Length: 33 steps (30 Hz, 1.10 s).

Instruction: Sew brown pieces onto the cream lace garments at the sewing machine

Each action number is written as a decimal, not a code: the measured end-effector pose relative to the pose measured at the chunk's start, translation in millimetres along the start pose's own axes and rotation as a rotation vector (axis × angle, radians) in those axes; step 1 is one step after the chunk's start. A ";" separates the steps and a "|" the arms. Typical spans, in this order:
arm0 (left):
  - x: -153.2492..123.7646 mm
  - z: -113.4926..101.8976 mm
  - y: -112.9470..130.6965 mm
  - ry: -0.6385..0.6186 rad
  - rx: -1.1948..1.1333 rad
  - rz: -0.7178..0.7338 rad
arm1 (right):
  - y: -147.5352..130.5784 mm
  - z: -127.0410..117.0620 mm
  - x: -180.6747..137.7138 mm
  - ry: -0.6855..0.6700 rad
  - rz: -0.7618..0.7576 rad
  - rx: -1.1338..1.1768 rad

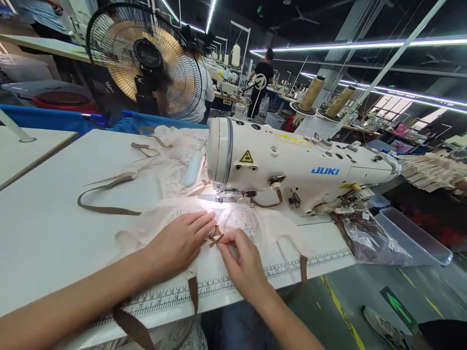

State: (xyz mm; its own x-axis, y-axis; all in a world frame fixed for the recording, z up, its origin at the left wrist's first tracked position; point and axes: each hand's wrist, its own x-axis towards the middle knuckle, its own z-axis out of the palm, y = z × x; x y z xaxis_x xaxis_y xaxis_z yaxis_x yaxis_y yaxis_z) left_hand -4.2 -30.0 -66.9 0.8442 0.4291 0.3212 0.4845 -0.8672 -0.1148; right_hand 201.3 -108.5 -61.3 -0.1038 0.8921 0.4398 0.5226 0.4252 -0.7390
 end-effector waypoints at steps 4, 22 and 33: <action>6.7 3.8 -7.6 0.016 -0.002 -0.053 | 24.5 -30.0 25.0 -0.086 0.006 -0.154; 27.1 -0.4 -11.2 0.122 0.030 -0.068 | 17.0 -6.5 57.1 -0.232 -0.163 -0.200; 30.3 12.1 -40.7 0.046 -0.071 -0.009 | 59.8 -50.6 87.5 -0.328 -0.080 -0.382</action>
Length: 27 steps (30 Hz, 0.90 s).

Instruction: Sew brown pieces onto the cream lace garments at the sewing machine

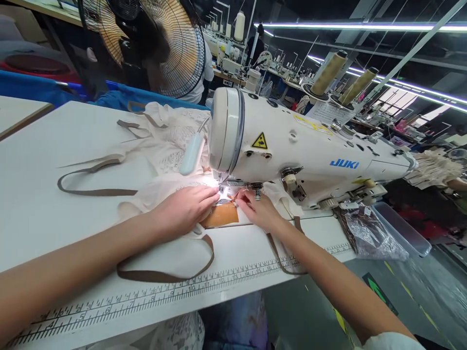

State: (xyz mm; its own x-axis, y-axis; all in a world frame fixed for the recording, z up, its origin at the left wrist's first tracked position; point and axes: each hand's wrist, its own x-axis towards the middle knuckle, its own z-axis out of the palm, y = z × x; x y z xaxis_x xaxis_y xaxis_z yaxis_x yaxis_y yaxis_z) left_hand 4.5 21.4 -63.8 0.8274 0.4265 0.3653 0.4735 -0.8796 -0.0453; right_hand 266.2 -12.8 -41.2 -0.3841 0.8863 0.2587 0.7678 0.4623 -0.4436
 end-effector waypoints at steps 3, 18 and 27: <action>3.0 -1.7 1.7 0.008 0.034 0.014 | -8.1 1.3 7.7 0.013 0.065 0.074; -2.3 -12.3 16.7 0.014 0.104 -0.002 | -51.7 24.3 11.2 0.102 -0.078 0.003; -7.1 -9.9 10.4 0.036 0.041 -0.002 | -42.7 29.6 5.7 0.043 0.082 -0.148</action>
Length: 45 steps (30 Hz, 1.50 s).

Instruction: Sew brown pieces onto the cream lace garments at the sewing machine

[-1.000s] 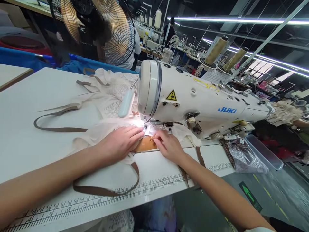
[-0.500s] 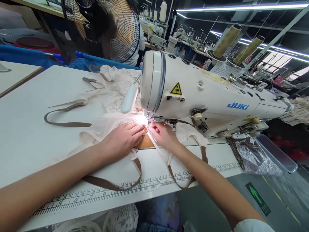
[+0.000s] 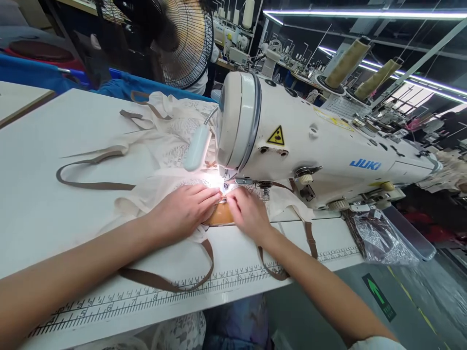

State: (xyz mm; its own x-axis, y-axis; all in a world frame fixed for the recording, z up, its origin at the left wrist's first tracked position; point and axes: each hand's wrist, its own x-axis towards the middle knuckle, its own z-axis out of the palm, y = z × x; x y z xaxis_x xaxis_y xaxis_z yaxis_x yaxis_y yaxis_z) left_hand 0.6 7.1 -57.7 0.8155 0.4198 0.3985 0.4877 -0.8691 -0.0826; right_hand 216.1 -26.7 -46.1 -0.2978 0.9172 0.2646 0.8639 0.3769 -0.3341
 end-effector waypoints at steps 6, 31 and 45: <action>1.5 1.2 2.2 -0.049 0.064 -0.025 | 12.4 0.1 8.5 -0.008 0.158 -0.034; 0.6 2.6 1.6 0.056 0.089 0.036 | -20.8 -13.7 33.4 -0.150 0.484 -0.104; 0.7 3.9 3.4 -0.012 0.085 0.011 | 12.1 13.1 25.5 0.012 0.369 -0.118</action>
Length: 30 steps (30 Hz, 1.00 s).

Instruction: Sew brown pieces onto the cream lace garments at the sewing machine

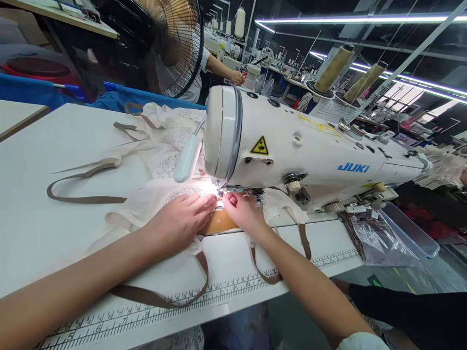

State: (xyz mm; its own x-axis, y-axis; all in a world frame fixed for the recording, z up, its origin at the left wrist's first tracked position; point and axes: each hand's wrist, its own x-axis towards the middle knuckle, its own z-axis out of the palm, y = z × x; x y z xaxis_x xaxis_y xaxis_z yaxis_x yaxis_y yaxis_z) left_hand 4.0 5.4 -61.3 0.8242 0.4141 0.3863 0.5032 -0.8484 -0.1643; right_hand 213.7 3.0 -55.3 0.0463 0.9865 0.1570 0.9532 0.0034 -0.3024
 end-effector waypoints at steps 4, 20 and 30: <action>3.2 -1.2 2.7 -0.016 0.024 -0.005 | -4.8 -0.4 -2.5 0.012 0.013 -0.027; 5.0 -4.8 2.2 0.059 0.094 0.056 | 18.5 -28.5 -28.5 -0.036 -0.580 -0.316; 4.6 -3.7 -8.4 0.005 0.028 0.079 | 25.2 -36.3 -19.9 -0.108 -0.612 -0.334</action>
State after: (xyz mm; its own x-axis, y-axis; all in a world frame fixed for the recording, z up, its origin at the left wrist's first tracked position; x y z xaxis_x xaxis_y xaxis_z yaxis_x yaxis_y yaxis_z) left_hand 2.6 13.2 -54.9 0.8604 0.3445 0.3755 0.4436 -0.8690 -0.2194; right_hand 247.7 -22.6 -31.9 -0.5409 0.8343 0.1070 0.8401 0.5296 0.1174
